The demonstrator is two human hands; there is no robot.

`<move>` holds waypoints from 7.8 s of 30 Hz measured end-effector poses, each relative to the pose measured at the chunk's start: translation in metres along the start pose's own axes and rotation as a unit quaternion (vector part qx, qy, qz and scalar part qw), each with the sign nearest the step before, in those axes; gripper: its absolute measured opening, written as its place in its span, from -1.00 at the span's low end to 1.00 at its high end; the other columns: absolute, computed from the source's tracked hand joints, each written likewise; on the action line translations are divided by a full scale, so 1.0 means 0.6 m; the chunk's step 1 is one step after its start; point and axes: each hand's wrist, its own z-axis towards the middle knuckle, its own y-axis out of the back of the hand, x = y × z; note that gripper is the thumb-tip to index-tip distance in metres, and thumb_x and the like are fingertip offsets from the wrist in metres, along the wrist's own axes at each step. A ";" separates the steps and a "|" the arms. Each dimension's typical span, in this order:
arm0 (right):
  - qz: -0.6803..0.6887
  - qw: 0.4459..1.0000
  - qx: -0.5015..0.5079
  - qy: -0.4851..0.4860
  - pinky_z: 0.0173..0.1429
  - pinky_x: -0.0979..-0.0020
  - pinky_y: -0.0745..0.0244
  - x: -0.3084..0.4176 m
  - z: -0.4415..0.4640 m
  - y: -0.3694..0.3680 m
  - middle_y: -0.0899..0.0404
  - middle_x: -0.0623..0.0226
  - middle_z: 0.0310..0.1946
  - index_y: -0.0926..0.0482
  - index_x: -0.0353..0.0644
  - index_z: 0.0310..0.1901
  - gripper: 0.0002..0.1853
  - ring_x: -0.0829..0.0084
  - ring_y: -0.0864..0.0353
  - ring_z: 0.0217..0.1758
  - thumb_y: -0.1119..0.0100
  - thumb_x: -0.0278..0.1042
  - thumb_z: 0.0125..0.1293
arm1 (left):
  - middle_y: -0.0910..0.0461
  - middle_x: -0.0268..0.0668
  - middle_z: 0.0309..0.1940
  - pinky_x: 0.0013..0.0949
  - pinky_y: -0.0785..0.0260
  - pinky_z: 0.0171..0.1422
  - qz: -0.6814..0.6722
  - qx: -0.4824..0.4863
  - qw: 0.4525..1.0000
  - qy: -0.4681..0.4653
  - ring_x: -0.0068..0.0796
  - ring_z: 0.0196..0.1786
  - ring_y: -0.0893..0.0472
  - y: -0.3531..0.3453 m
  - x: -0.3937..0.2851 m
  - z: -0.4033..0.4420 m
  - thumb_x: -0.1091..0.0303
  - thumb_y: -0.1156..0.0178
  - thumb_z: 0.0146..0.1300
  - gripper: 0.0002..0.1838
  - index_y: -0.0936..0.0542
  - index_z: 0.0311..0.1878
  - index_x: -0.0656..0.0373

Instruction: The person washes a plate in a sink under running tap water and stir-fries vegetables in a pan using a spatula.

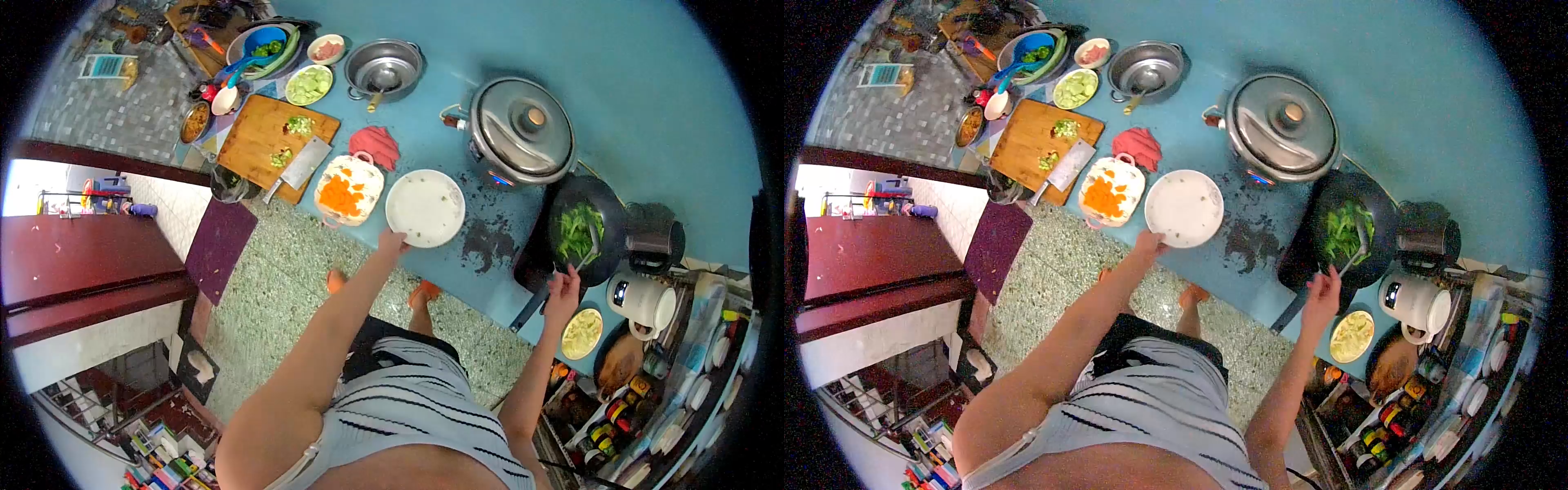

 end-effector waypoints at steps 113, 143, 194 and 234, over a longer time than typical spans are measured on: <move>-0.260 0.930 0.258 0.036 -0.36 0.32 -0.41 1.190 0.135 -3.059 -0.53 0.23 -0.60 -0.49 -0.24 -0.35 -0.66 0.33 -0.52 -0.63 0.23 -0.16 0.17 | -0.38 -0.27 -0.06 -0.27 -0.37 -0.05 -0.067 0.210 0.975 -0.021 -0.38 -0.09 -0.47 1.808 -2.249 0.946 0.45 0.11 0.10 -0.53 -0.18 0.14 0.08; -0.044 0.915 0.282 -0.286 -0.01 0.27 -0.28 1.247 -0.054 -2.944 -0.48 0.00 -0.24 -0.34 -0.37 -0.04 -0.56 0.14 -0.45 -0.12 0.09 -0.20 0.14 | -0.47 -0.27 -0.17 -0.30 -0.38 -0.09 0.157 0.276 0.936 0.150 -0.44 -0.20 -0.52 1.718 -2.289 1.116 0.27 0.11 0.15 -0.66 -0.33 -0.03 0.22; -0.125 0.979 0.148 -0.062 -0.13 0.40 -0.30 1.298 -0.047 -2.989 -0.51 0.11 -0.37 -0.46 -0.35 -0.24 -0.63 0.22 -0.47 -0.30 0.00 -0.15 0.13 | -0.49 -0.24 -0.21 -0.47 -0.31 -0.12 0.153 0.177 0.965 -0.118 -0.51 -0.20 -0.47 1.712 -2.243 1.152 0.20 0.07 0.23 -0.61 -0.36 0.00 0.29; -0.101 0.988 0.044 0.110 -0.43 0.39 -0.27 1.346 0.051 -3.103 -0.44 0.25 -0.58 -0.45 -0.26 -0.37 -0.80 0.39 -0.39 -0.54 0.00 -0.27 0.14 | -0.50 -0.12 -0.31 -0.31 -0.49 -0.44 0.276 0.207 0.934 -0.092 -0.35 -0.29 -0.56 1.722 -2.243 1.094 0.34 0.12 0.12 -0.60 -0.23 0.05 0.25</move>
